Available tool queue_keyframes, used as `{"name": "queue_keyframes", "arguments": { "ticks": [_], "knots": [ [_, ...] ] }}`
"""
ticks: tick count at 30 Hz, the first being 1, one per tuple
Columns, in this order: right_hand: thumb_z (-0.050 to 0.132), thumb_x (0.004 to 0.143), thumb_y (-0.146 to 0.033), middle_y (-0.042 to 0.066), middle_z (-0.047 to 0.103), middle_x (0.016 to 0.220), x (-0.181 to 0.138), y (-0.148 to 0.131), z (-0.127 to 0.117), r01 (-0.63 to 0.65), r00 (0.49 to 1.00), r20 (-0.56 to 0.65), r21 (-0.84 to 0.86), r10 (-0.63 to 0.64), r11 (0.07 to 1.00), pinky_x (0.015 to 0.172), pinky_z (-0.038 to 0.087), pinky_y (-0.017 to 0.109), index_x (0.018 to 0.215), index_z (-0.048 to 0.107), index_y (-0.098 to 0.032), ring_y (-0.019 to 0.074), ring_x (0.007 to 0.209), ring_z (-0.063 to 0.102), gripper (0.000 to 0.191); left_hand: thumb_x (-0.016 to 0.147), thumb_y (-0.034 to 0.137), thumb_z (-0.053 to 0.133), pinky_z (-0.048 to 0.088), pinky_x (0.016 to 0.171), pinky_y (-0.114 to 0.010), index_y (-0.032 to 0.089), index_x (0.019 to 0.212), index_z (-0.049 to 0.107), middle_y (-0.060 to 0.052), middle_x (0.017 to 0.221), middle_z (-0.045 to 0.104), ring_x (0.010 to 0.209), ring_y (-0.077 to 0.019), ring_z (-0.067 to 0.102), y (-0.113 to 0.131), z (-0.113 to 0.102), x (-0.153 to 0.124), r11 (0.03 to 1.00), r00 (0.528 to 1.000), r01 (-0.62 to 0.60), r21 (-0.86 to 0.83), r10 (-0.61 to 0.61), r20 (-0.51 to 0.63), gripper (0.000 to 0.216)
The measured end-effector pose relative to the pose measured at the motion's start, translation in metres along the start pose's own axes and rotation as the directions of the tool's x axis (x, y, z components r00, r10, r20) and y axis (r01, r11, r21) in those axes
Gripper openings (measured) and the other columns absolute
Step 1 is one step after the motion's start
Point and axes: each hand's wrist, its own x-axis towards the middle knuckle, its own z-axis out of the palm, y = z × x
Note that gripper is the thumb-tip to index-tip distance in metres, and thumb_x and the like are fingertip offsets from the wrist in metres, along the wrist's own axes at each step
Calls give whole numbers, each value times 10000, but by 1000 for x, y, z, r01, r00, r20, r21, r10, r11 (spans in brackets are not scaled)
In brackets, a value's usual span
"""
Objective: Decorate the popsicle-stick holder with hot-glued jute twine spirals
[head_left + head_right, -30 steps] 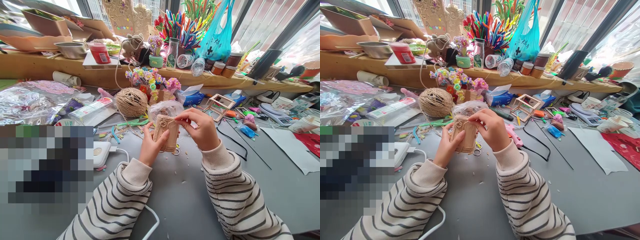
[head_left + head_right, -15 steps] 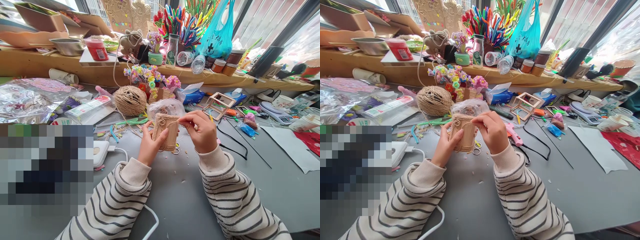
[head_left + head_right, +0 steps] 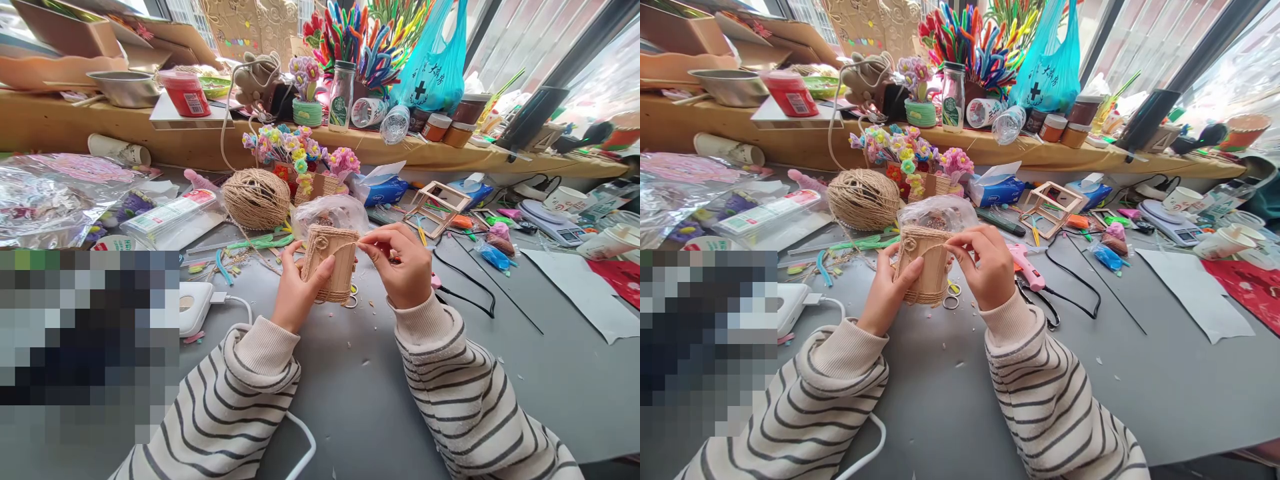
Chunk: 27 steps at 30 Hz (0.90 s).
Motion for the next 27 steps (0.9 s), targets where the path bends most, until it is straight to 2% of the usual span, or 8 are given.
{"name": "queue_keyframes", "arguments": {
  "ticks": [27],
  "knots": [
    [572,743,-202,21,589,713,-3,-1,2,-69,997,-36,32,71,997,492,421,234,723,604,-183,104,595,501,42,613,517,599,450,765,-418,172,1206,258,-115,969,566,895,-263,582,2,0,-1,999,1000,-3,50,3,-8,766]
  ]
}}
